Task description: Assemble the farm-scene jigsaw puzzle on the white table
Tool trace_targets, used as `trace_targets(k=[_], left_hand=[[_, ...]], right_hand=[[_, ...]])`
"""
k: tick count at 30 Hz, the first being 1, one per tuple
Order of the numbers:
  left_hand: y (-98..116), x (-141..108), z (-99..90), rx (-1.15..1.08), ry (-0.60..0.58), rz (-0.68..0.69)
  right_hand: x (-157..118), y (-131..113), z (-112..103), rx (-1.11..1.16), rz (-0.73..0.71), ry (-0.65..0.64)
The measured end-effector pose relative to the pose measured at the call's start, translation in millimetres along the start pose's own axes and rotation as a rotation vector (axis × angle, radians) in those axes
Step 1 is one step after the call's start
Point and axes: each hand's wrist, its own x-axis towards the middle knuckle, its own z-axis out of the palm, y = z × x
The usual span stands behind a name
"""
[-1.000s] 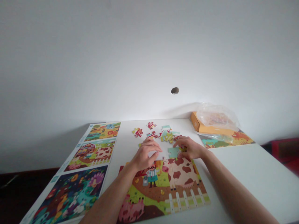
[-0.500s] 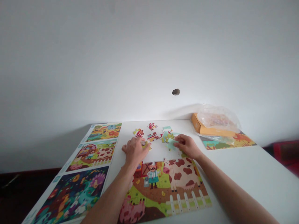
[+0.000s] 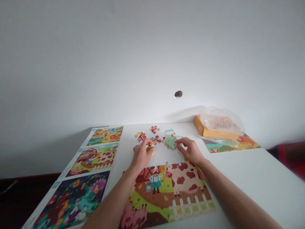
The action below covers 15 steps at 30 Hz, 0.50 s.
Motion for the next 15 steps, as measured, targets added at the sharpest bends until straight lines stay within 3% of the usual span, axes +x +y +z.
trace_targets(k=[5,11,15], left_hand=[[3.5,-4.4,4.2,-0.317,-0.090,0.258],[1.8,-6.1,7.9,-0.373,-0.122,0.194],[-0.6,-6.3,10.5,-0.308,-0.162,0.172]], right_hand=[[-1.4,-0.1,-1.0,-0.078,0.016,-0.172],[0.3,11.1,-0.7,-0.073,-0.076,-0.190],[1.1,0.9,-0.9,0.007,-0.096,-0.184]])
